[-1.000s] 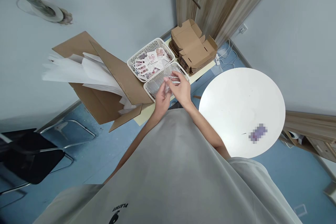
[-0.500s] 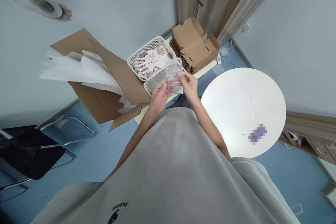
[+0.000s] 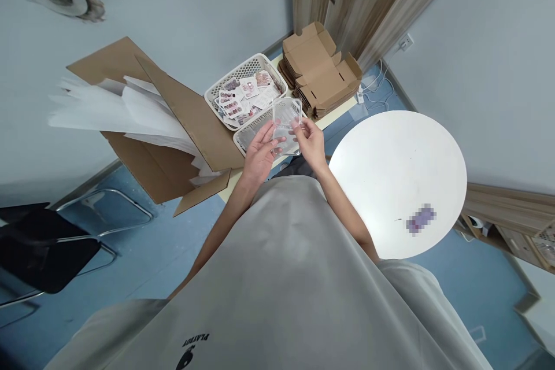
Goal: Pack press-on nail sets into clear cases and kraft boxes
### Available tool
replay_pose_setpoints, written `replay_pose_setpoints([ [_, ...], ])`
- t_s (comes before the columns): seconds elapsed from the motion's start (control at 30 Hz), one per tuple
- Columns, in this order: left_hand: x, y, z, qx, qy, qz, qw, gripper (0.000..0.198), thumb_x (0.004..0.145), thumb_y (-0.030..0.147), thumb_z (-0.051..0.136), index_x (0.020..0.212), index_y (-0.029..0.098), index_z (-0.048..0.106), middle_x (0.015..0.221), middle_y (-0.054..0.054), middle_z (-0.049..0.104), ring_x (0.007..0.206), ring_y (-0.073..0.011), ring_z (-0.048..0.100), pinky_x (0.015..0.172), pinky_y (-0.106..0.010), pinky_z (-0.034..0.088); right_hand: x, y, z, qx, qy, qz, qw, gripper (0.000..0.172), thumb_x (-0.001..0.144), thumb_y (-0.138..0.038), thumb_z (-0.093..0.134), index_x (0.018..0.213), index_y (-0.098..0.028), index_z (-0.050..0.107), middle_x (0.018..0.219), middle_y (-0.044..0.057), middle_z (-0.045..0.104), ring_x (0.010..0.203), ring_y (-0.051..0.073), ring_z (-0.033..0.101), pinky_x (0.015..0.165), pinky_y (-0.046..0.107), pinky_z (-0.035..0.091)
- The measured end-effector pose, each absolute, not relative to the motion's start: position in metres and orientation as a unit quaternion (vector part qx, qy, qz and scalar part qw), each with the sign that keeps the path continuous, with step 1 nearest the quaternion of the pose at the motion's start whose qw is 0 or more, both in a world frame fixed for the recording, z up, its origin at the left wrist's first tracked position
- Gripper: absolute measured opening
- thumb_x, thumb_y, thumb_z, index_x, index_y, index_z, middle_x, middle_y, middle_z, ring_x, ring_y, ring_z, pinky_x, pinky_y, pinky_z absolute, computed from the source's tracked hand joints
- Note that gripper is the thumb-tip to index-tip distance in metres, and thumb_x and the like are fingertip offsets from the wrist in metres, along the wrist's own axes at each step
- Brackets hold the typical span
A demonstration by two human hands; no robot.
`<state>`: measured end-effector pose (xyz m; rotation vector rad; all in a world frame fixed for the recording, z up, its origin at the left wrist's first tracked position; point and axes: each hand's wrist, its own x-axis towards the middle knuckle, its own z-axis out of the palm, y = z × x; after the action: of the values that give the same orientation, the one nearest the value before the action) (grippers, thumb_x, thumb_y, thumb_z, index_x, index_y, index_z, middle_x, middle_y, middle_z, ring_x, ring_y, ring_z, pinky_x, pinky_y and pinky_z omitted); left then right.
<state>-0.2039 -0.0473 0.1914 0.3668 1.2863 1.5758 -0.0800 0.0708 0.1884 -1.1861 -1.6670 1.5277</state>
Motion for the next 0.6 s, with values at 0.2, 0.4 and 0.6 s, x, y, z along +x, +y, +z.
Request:
replay_pose_setpoints([
  [0.2, -0.198, -0.049, 0.192, 0.178, 0.581, 0.657, 0.447, 0.081, 0.093, 0.060, 0.087, 0.164, 0.037, 0.057, 0.178, -0.010, 0.051, 0.146, -0.0331, 0.067, 0.113, -0.043, 0.061, -0.072, 0.058, 0.212, -0.437, -0.717, 0.453, 0.301, 0.061, 0.105, -0.077, 0.060, 0.145, -0.032, 0.072, 0.149, 0.012, 0.073, 0.137, 0.032, 0.070, 0.113, 0.054, 0.063],
  [0.4, -0.191, -0.053, 0.203, 0.248, 0.610, 0.632, 0.408, 0.086, 0.101, 0.056, 0.079, 0.176, 0.039, 0.039, 0.179, -0.010, 0.050, 0.152, -0.0330, 0.061, 0.115, -0.045, 0.058, -0.081, 0.050, 0.213, -0.426, -0.692, 0.526, 0.250, 0.072, 0.093, -0.080, 0.076, 0.145, -0.030, 0.074, 0.148, 0.012, 0.076, 0.126, 0.033, 0.077, 0.109, 0.054, 0.067],
  [0.6, -0.189, -0.055, 0.205, 0.318, 0.610, 0.603, 0.404, 0.087, 0.100, 0.050, 0.079, 0.176, 0.040, 0.038, 0.175, -0.008, 0.055, 0.160, -0.0352, 0.054, 0.118, -0.050, 0.058, -0.085, 0.046, 0.208, -0.433, -0.662, 0.544, 0.278, 0.063, 0.094, -0.078, 0.074, 0.135, -0.031, 0.078, 0.141, 0.009, 0.079, 0.123, 0.031, 0.080, 0.099, 0.047, 0.071],
])
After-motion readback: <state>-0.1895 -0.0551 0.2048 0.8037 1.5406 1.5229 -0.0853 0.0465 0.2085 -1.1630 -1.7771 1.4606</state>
